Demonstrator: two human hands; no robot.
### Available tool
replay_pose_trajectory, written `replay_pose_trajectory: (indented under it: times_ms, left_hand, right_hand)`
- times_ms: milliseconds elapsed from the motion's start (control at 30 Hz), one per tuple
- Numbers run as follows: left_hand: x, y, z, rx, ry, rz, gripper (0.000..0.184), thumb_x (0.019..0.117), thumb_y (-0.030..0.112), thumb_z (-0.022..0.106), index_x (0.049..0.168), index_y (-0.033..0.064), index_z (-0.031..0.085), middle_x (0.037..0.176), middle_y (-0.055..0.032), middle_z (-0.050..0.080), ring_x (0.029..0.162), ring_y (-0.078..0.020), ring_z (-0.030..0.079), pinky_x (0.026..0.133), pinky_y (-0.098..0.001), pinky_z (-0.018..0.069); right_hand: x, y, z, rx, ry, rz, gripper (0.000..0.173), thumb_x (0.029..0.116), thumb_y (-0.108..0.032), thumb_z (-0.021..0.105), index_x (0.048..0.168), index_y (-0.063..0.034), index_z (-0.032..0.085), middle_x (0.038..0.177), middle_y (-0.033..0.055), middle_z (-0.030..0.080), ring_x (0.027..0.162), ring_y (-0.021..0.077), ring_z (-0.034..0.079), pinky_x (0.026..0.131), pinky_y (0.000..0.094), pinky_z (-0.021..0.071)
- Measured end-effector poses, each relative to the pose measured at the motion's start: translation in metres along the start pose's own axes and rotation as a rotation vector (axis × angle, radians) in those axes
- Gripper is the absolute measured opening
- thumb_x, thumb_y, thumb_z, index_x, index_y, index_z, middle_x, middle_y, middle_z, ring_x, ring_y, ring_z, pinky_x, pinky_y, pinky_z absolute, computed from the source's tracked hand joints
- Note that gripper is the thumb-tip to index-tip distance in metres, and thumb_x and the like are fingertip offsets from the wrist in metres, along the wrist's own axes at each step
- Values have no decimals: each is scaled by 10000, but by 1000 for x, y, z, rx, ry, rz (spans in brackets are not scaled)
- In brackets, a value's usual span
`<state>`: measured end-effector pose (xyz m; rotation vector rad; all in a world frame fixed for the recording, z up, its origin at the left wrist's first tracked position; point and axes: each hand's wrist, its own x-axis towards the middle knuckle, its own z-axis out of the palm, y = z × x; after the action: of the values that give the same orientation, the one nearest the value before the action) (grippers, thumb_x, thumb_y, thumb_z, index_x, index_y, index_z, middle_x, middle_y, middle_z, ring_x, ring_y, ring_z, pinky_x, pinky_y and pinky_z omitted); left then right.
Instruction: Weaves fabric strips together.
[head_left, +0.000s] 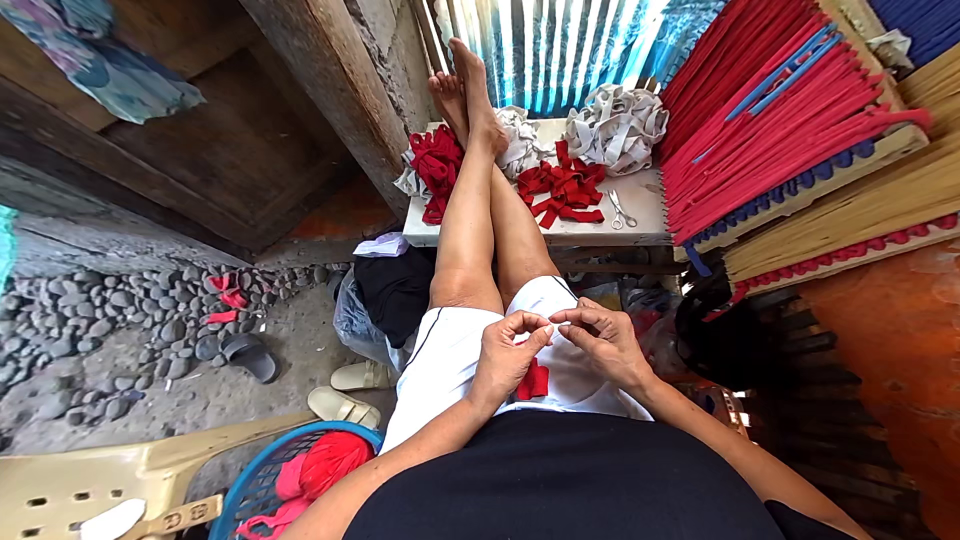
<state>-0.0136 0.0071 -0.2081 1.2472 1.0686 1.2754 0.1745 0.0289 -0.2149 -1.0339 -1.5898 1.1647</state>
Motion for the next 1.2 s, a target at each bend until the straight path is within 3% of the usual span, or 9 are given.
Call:
replay_pose_trajectory:
  times_ms: [67,200,433,600,733,933,1033,1100,1200]
  left_hand:
    - [0,-3,1,195,17,146,45,913,69,724,938,37,742,874,-21,730,839,-93,691,848,-306,579]
    - [-1,-11,0,473,-3,288,104,958,187,684,948,128,769,921,44,730,950,-82,650,1000,-455,419]
    - [2,-16,1,632,-15,435,154,991,220,659,929,119,757,844,23,705,859,-107,626,956,-473,376]
    - [4,-15,-2,502,-13,316,140,985,235,675,936,132,758,868,58,706,876,-77,614,957,-450,380]
    - [9,-8,-2,269,-18,131,69,953,102,697,937,46,733,872,-8,712,850,-81,669,845,-291,556]
    - [11,-14,-4,-103,-57,-157,44,948,6,679,919,-7,709,790,-32,683,709,-73,618,693,-230,532]
    - [4,-17,0,176,-84,106,72,958,77,687,940,34,742,859,8,721,806,-43,658,828,-253,547]
    - [2,-20,2,396,-69,337,111,967,145,687,944,79,772,873,21,733,840,-68,633,929,-388,432]
    - [4,-20,3,523,-17,484,119,979,161,679,945,95,771,850,16,717,826,-86,616,957,-438,391]
  right_hand:
    - [-1,0,1,-52,20,-18,152,945,-36,654,1037,-36,776,812,21,619,703,65,573,647,207,507]
    - [-1,0,1,-149,34,-71,150,944,-38,650,1033,-24,770,803,23,596,708,51,557,655,192,492]
    - [-2,3,-2,-386,-95,-184,172,971,-91,607,985,-10,758,793,46,580,724,71,545,675,208,475]
    - [-2,4,-6,-346,-116,-154,157,973,-90,622,984,-29,765,809,38,604,745,67,568,700,209,494]
    - [-3,2,-8,-252,-138,-119,160,972,-76,627,1003,-33,778,834,36,626,763,53,577,719,195,501]
    - [0,-3,-14,13,-127,36,111,947,-54,673,979,-34,777,833,22,652,728,70,593,678,216,518]
    - [1,-4,-11,95,-4,57,98,930,-9,665,956,-19,759,811,46,650,661,105,595,623,249,533]
    - [0,-4,-8,26,44,36,92,929,-3,674,962,-19,758,805,45,641,647,97,589,605,234,529]
    - [-2,0,-6,-128,-17,-32,91,929,-37,677,959,-25,762,791,21,611,693,54,572,645,194,506]
